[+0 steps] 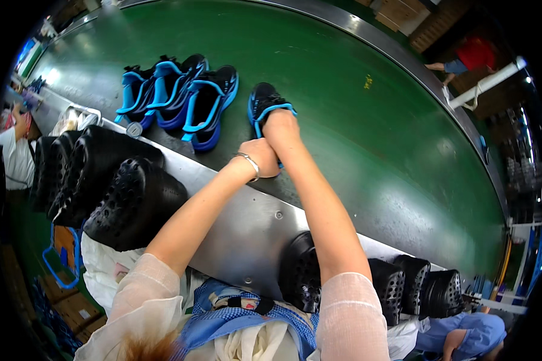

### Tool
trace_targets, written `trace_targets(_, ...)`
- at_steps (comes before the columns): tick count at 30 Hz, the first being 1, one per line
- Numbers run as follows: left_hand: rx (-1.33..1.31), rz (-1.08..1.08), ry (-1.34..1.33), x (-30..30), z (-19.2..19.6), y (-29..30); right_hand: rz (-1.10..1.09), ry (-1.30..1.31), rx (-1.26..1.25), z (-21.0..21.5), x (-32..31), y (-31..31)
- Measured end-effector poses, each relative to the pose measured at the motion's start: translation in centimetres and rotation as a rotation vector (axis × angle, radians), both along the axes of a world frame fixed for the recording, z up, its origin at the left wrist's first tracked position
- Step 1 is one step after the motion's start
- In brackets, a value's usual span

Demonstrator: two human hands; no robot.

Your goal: The person inserts plastic shoe forms into sneakers, removes additional plastic forms from a white bag, and places them onto a metal rack on the workstation.

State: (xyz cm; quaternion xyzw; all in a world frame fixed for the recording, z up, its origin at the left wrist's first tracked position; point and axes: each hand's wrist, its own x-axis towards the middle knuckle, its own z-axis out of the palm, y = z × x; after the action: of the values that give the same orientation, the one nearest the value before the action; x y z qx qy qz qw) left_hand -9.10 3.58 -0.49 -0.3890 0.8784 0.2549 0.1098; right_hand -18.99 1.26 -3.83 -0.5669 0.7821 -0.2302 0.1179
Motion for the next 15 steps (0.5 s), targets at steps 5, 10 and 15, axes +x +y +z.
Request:
trace_targets(5,-0.07,-0.05,-0.068,-1.3,0.2,0.5,-0.018,-0.028,-0.016,0.9,-1.0,1.1)
trace_targets(10,0.137,0.062,-0.117,0.0,-0.4,-0.4,0.111,-0.182,0.194,5.8,0.6,5.6)
trace_targets(15,-0.095,-0.027,0.059,0.5,-0.3,-1.3,0.386,-0.072,-0.183,15.2,0.4,22.3)
